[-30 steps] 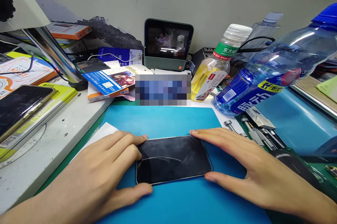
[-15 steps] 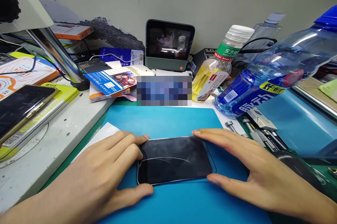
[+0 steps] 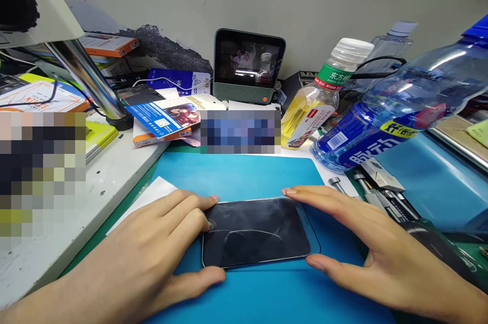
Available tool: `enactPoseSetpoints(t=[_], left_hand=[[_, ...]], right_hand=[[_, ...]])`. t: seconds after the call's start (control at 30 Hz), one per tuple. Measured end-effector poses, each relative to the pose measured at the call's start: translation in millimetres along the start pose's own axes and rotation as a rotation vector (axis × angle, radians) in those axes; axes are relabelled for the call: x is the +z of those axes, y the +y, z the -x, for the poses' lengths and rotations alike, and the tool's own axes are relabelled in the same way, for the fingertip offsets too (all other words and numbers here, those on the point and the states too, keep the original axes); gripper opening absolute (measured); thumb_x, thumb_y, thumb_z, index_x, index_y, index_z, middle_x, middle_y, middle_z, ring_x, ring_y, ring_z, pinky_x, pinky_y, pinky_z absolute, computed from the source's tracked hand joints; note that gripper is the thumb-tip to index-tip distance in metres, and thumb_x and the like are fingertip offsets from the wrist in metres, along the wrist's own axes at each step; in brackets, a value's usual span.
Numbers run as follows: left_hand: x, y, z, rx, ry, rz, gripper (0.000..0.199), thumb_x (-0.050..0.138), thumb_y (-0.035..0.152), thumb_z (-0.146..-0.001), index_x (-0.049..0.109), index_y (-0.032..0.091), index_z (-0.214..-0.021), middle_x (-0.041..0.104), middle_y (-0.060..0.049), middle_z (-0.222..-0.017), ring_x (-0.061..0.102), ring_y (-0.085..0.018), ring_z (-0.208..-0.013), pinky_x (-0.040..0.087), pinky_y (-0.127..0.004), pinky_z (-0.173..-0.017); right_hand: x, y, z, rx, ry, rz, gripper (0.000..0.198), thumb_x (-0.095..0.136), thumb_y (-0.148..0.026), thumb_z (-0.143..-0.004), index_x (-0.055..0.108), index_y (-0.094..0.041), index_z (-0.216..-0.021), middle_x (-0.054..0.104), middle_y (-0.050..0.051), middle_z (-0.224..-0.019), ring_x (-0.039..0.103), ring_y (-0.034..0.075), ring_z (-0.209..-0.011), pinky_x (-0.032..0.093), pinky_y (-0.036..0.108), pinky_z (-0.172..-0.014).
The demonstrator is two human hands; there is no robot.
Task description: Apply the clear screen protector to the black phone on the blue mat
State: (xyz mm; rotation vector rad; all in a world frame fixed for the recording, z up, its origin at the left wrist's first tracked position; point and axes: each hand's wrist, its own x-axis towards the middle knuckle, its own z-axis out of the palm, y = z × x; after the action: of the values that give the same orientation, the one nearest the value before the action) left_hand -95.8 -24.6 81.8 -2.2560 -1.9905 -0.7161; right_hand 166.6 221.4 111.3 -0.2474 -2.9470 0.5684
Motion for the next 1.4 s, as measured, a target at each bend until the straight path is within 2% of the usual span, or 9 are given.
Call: enactPoseSetpoints(t=[0.27, 0.67, 1.03, 1.4], left_hand=[[0, 0, 0, 0.009, 0.002, 0.010, 0.034, 0.062, 0.054, -0.107, 0.059, 0.023, -0.094, 0.076, -0.012, -0.123, 0.075, -0.027, -0.106, 0.060, -0.038, -0.084], [6, -3, 6, -0.008, -0.026, 0.000, 0.033, 0.068, 0.056, -0.103, 0.059, 0.025, -0.105, 0.073, -0.009, -0.132, 0.071, -0.026, -0.116, 0.057, -0.040, -0.091], [13, -8, 15, -0.020, -0.029, -0.054, 0.031, 0.070, 0.056, -0.102, 0.061, 0.028, -0.112, 0.067, 0.000, -0.143, 0.065, -0.021, -0.125, 0.050, -0.034, -0.100], [18, -10, 21, -0.069, -0.093, -0.078, 0.031, 0.065, 0.059, -0.103, 0.062, 0.030, -0.113, 0.065, -0.001, -0.146, 0.067, -0.026, -0.125, 0.059, -0.043, -0.094]], right_hand=[[-2, -4, -3, 0.055, -0.081, 0.008, 0.064, 0.074, -0.055, -0.097, 0.053, -0.038, -0.155, 0.066, 0.007, -0.151, 0.067, 0.036, -0.135, 0.060, 0.056, -0.110], [-4, -2, -1, 0.097, -0.140, -0.028, 0.070, 0.074, -0.058, -0.097, 0.043, -0.047, -0.159, 0.060, 0.001, -0.157, 0.061, 0.035, -0.141, 0.056, 0.059, -0.114], [-4, -2, 0, 0.105, -0.146, -0.055, 0.071, 0.074, -0.060, -0.098, 0.042, -0.048, -0.160, 0.060, -0.002, -0.158, 0.060, 0.031, -0.141, 0.056, 0.054, -0.115], [-5, -3, -3, 0.105, -0.162, -0.099, 0.068, 0.074, -0.060, -0.099, 0.044, -0.049, -0.159, 0.059, -0.005, -0.158, 0.060, 0.027, -0.142, 0.055, 0.048, -0.117]])
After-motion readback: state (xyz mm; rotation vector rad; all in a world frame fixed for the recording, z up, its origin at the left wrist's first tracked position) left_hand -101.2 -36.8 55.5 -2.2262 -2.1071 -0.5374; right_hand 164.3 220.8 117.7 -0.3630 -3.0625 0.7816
